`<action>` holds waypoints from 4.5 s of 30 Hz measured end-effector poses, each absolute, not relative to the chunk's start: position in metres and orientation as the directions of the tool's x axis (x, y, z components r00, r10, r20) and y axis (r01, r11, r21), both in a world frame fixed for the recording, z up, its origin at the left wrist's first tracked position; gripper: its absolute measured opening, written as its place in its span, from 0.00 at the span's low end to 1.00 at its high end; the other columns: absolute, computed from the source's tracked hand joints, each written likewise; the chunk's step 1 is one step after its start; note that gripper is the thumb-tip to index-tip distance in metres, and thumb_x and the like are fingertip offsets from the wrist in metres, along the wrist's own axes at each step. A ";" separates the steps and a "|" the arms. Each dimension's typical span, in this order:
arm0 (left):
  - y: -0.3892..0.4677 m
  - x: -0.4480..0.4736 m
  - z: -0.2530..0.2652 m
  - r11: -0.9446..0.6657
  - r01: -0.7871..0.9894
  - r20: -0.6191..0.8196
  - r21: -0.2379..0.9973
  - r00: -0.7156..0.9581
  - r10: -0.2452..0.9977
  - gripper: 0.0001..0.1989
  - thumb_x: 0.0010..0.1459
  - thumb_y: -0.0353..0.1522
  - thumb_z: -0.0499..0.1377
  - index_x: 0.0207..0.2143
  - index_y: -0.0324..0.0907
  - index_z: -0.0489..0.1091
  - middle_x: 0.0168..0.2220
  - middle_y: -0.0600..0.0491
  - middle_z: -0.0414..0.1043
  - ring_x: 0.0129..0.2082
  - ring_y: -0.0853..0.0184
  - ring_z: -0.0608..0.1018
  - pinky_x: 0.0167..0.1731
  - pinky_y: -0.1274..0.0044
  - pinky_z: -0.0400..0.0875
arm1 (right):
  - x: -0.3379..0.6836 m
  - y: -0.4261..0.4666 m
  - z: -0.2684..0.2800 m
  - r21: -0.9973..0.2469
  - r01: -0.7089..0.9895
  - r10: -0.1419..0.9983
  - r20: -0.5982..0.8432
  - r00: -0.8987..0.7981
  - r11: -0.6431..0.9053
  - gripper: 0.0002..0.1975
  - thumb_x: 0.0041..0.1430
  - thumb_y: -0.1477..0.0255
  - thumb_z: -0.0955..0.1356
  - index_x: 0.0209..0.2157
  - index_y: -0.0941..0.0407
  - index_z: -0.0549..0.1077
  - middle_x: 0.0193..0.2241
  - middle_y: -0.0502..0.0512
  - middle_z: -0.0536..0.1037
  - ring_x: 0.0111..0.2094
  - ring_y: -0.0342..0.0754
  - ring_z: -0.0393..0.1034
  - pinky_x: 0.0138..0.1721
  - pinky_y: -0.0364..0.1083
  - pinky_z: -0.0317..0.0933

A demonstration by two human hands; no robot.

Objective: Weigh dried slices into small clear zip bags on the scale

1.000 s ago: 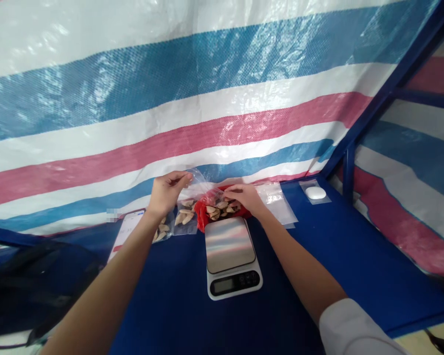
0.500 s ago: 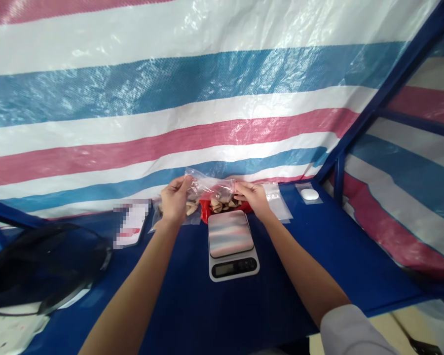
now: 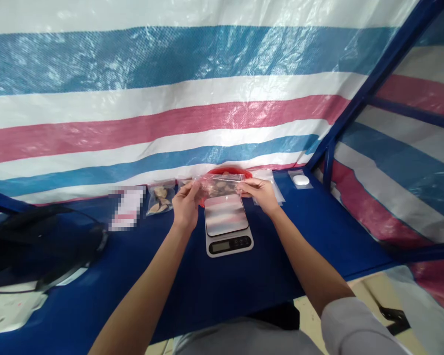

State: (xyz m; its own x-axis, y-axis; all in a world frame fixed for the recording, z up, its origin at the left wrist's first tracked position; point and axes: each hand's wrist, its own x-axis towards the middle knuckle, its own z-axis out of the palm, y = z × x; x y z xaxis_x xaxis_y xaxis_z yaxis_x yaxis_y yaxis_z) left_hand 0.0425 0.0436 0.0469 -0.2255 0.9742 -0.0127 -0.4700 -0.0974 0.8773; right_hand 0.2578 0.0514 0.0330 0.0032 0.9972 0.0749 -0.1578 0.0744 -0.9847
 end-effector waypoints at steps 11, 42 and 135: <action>0.054 0.023 0.096 -0.252 0.349 0.172 0.903 0.245 0.954 0.21 0.49 0.44 0.70 0.42 0.43 0.79 0.40 0.50 0.81 0.40 0.60 0.80 0.40 0.74 0.72 | 0.281 0.054 0.057 -0.989 0.064 0.953 0.111 -0.283 0.134 0.18 0.47 0.58 0.78 0.34 0.58 0.83 0.27 0.53 0.81 0.27 0.46 0.74 0.32 0.46 0.72; 0.037 0.124 0.039 0.026 -0.115 0.004 0.993 0.254 0.967 0.16 0.52 0.44 0.68 0.36 0.40 0.77 0.34 0.51 0.80 0.31 0.66 0.79 0.36 0.73 0.75 | 0.348 0.054 0.018 -0.997 -0.075 0.999 -0.037 0.021 -0.035 0.23 0.40 0.59 0.81 0.38 0.56 0.83 0.33 0.55 0.84 0.35 0.53 0.81 0.34 0.47 0.76; 0.004 -0.021 -0.017 -0.355 0.903 0.429 0.242 0.229 0.874 0.21 0.69 0.38 0.50 0.55 0.38 0.73 0.57 0.41 0.74 0.58 0.52 0.74 0.60 0.59 0.66 | 0.320 0.010 -0.036 -0.069 0.843 0.793 0.386 -0.471 0.534 0.18 0.71 0.65 0.62 0.55 0.54 0.76 0.64 0.59 0.68 0.67 0.60 0.60 0.65 0.62 0.58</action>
State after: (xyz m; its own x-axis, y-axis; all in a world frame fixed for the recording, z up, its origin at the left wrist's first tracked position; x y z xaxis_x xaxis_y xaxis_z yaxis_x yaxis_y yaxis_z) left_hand -0.0207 0.0037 -0.0171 0.2288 0.8737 0.4294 0.9030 -0.3553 0.2416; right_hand 0.3196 0.0105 -0.0359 -0.4712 0.7930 0.3863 0.8425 0.5342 -0.0690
